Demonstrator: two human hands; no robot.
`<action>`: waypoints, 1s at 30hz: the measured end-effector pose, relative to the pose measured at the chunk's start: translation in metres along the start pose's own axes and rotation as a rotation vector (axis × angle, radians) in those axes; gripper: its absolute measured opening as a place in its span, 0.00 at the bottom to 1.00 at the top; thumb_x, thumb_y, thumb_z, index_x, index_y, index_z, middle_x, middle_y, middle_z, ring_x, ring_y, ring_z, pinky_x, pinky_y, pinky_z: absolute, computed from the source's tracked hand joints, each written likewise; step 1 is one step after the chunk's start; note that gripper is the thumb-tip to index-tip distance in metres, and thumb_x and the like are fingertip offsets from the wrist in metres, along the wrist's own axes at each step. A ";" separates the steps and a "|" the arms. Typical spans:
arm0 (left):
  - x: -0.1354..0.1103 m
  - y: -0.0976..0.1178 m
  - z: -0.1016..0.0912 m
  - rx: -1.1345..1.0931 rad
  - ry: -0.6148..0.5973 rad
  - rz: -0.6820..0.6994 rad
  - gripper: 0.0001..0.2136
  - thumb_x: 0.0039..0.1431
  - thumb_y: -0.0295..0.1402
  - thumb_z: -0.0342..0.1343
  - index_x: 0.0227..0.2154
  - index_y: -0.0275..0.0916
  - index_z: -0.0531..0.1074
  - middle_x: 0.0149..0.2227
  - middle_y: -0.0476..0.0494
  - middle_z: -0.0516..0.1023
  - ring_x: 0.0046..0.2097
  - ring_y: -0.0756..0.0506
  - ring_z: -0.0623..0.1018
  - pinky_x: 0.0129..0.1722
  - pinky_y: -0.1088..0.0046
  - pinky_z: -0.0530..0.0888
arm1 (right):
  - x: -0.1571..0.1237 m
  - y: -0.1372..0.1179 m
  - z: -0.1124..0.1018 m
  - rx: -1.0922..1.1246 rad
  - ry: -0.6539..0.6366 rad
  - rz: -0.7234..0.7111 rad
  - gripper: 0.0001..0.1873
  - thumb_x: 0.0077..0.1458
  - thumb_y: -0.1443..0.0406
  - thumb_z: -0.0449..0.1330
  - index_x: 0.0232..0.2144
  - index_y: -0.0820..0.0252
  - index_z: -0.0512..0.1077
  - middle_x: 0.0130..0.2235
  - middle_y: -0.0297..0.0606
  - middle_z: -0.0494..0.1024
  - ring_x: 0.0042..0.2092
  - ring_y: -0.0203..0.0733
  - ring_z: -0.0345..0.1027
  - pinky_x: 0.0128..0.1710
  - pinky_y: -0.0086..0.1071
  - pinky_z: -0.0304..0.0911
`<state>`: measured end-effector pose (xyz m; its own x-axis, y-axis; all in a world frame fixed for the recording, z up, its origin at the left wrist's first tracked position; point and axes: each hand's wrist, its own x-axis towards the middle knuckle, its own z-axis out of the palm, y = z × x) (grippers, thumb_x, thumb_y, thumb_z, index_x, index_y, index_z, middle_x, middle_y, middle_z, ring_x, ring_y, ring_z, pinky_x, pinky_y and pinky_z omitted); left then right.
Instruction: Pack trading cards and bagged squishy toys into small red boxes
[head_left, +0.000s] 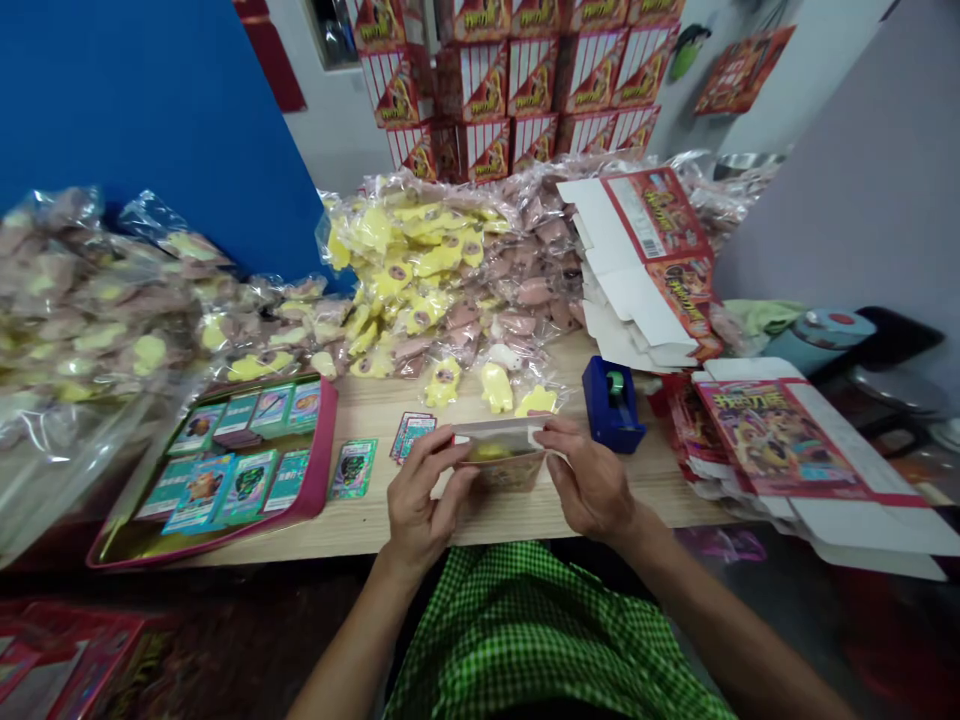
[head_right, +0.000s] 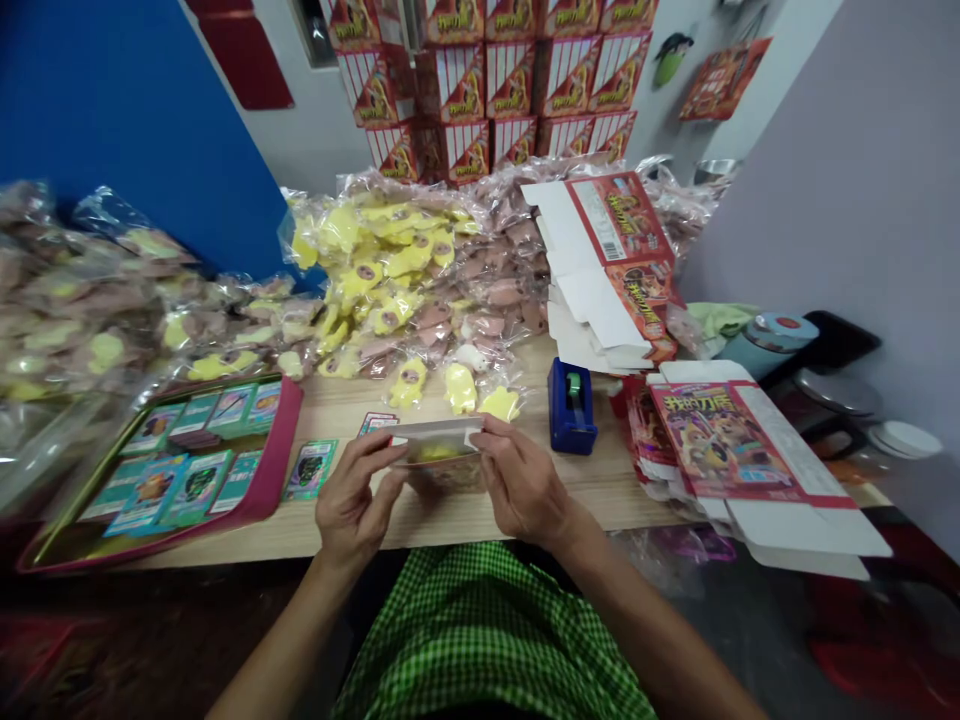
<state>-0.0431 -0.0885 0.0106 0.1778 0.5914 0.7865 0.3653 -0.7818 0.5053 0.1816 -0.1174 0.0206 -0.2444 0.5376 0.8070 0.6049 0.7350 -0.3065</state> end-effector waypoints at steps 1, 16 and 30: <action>0.004 0.002 0.000 -0.044 -0.010 -0.042 0.09 0.66 0.25 0.58 0.45 0.42 0.78 0.48 0.42 0.79 0.50 0.46 0.80 0.50 0.68 0.78 | 0.004 0.002 -0.001 -0.016 -0.019 -0.012 0.18 0.64 0.75 0.51 0.53 0.60 0.67 0.46 0.49 0.77 0.55 0.53 0.74 0.49 0.45 0.75; 0.009 -0.002 -0.001 -0.455 -0.026 -0.344 0.10 0.59 0.34 0.67 0.44 0.40 0.80 0.44 0.39 0.83 0.47 0.43 0.82 0.49 0.65 0.78 | 0.021 -0.010 -0.025 0.022 -0.264 0.049 0.10 0.68 0.71 0.50 0.49 0.64 0.65 0.47 0.53 0.75 0.52 0.53 0.72 0.49 0.46 0.74; 0.022 -0.003 -0.020 -0.059 -0.239 0.159 0.13 0.66 0.28 0.61 0.51 0.43 0.78 0.50 0.38 0.80 0.49 0.45 0.81 0.44 0.68 0.81 | 0.019 -0.005 -0.027 -0.111 -0.310 -0.099 0.09 0.64 0.77 0.48 0.41 0.64 0.66 0.45 0.55 0.76 0.51 0.52 0.74 0.45 0.43 0.77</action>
<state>-0.0585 -0.0771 0.0334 0.4417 0.4849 0.7549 0.2631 -0.8744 0.4077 0.1940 -0.1220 0.0513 -0.5144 0.5786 0.6330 0.6415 0.7494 -0.1637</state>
